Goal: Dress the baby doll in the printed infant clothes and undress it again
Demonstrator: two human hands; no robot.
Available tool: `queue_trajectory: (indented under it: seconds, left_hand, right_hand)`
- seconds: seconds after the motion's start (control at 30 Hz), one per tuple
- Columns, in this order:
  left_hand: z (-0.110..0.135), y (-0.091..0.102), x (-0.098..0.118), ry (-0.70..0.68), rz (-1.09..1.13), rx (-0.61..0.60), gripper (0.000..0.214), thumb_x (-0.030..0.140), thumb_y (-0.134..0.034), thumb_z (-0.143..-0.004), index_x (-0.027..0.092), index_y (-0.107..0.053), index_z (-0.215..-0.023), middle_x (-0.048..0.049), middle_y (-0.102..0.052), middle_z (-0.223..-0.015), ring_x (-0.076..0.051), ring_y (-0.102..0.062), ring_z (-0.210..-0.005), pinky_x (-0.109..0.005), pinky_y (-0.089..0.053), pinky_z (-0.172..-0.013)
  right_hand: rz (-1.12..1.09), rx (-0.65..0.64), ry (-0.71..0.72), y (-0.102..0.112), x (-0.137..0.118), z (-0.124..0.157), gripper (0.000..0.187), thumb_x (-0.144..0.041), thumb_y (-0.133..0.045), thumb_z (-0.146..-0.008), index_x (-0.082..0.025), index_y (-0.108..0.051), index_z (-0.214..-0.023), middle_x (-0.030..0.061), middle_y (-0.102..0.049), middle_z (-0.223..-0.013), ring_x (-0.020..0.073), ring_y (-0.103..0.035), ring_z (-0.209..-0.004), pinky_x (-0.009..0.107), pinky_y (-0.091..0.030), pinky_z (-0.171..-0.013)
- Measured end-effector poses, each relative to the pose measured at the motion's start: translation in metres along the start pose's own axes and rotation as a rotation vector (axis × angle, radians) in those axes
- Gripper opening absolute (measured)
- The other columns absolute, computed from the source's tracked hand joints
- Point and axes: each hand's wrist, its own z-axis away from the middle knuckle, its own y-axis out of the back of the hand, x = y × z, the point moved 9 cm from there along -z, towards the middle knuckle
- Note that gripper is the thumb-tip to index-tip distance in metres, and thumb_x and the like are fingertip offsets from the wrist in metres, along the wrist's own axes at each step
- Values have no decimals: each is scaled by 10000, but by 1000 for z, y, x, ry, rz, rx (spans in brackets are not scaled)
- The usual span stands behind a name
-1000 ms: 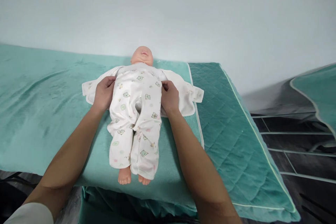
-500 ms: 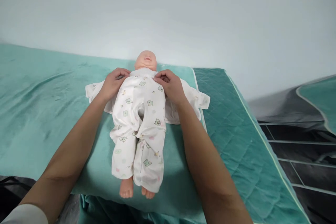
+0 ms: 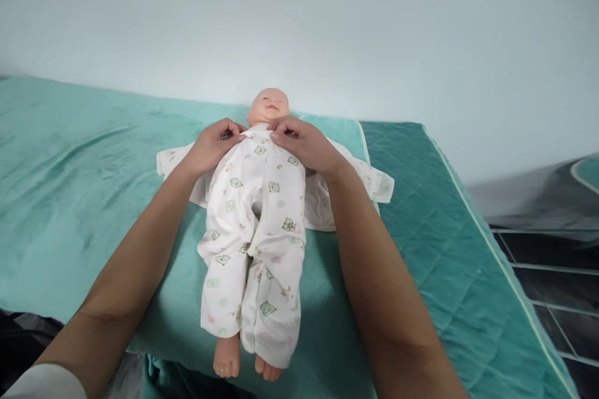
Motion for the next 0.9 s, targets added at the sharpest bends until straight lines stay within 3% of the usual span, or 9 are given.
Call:
queue_trajectory:
  seconds: [0.1,0.23,0.37,0.5,0.7,0.9]
  left_hand:
    - [-11,2,-6,35,-74,80,198,342,-667,-891,217,-557,-785,-11,-647,-808,-175,-566,-794,-325,-465,-819]
    - [-18,8,-13,73,-150,215,186,254,-648,-880,224,-512,-758,17,-556,-712,-164,-506,-715,-336,-450,-799]
    - [-16,4,-15,45,-88,220,49,222,-640,-861,227,-591,-860,11,-629,-799,-174,-592,-798,-331,-481,-851]
    - [-7,-1,-6,-58,-81,153,193,206,-581,-882,248,-738,-986,-26,-733,-1058,-203,-654,-1054,-343,-477,-1016]
    - [6,2,-3,-87,-107,130,270,244,-539,-926,274,-795,-1007,-37,-740,-1141,-220,-662,-1116,-355,-460,-1055]
    - [7,5,-13,-5,-115,183,145,291,-584,-919,215,-705,-942,-70,-732,-1097,-221,-645,-1050,-360,-470,-995]
  right_hand:
    - [42,80,-50,3,11,-9,337,-539,-691,-851,-241,-577,-743,-3,-566,-757,185,-518,-752,347,-424,-751]
    - [124,258,-57,9,16,-14,288,-435,-674,-851,-252,-510,-702,-24,-469,-668,163,-441,-678,331,-401,-707]
    - [106,365,-85,12,22,-6,240,-383,-686,-824,-253,-528,-698,-16,-557,-710,172,-502,-715,339,-449,-748]
    - [84,402,-119,17,30,10,192,-418,-674,-827,-240,-637,-768,16,-685,-881,198,-601,-859,368,-491,-874]
    - [-2,253,-195,19,38,26,336,-538,-670,-839,-219,-643,-736,58,-762,-1076,235,-650,-997,374,-503,-889]
    - [-32,-28,-236,15,29,35,320,-519,-726,-795,-219,-649,-714,58,-754,-1185,228,-637,-929,335,-506,-732]
